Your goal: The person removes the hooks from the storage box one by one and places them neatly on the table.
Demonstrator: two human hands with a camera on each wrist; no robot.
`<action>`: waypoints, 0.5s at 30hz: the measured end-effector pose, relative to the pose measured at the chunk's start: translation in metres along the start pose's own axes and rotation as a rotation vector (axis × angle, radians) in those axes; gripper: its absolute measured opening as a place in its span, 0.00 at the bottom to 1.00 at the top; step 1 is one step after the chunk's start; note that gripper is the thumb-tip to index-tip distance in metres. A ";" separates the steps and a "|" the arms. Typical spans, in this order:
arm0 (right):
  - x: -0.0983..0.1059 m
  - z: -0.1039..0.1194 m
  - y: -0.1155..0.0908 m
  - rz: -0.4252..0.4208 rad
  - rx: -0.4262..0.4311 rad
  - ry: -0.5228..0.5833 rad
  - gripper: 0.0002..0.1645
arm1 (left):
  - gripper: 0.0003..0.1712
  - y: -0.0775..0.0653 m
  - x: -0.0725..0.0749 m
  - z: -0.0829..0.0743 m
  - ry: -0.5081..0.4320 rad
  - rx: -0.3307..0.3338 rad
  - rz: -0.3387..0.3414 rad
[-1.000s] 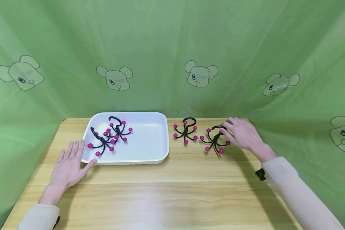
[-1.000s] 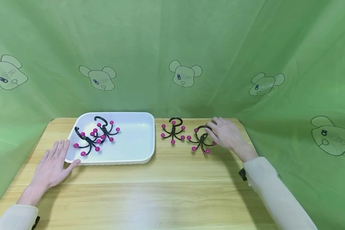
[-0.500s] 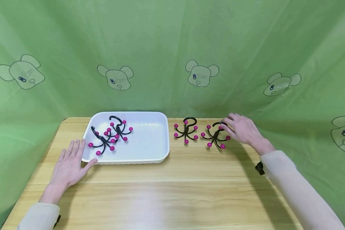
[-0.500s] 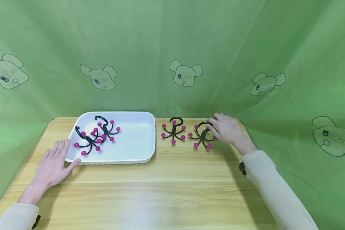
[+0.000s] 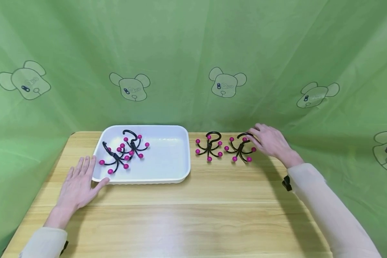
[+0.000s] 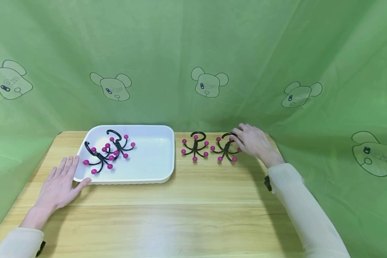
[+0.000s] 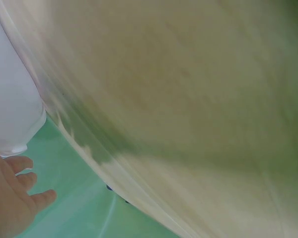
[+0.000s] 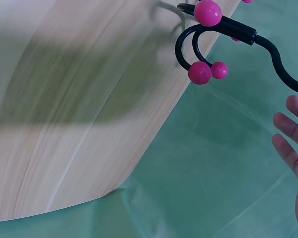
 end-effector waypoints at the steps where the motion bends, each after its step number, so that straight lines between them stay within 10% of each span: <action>1: 0.000 -0.001 0.001 0.002 0.003 -0.002 0.18 | 0.57 0.000 0.000 0.000 0.000 -0.001 -0.001; 15: -0.008 -0.006 0.004 0.019 0.024 -0.013 0.18 | 0.56 0.000 0.000 -0.002 -0.005 -0.006 0.008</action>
Point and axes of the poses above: each hand's wrist, its own y-axis towards the middle knuckle, its own x-axis out of the back of the hand, z = x × y, the point moved 2 cm from there along y, towards the middle knuckle, and after that the axes turned 14 degrees about x, right-handed, at the moved point
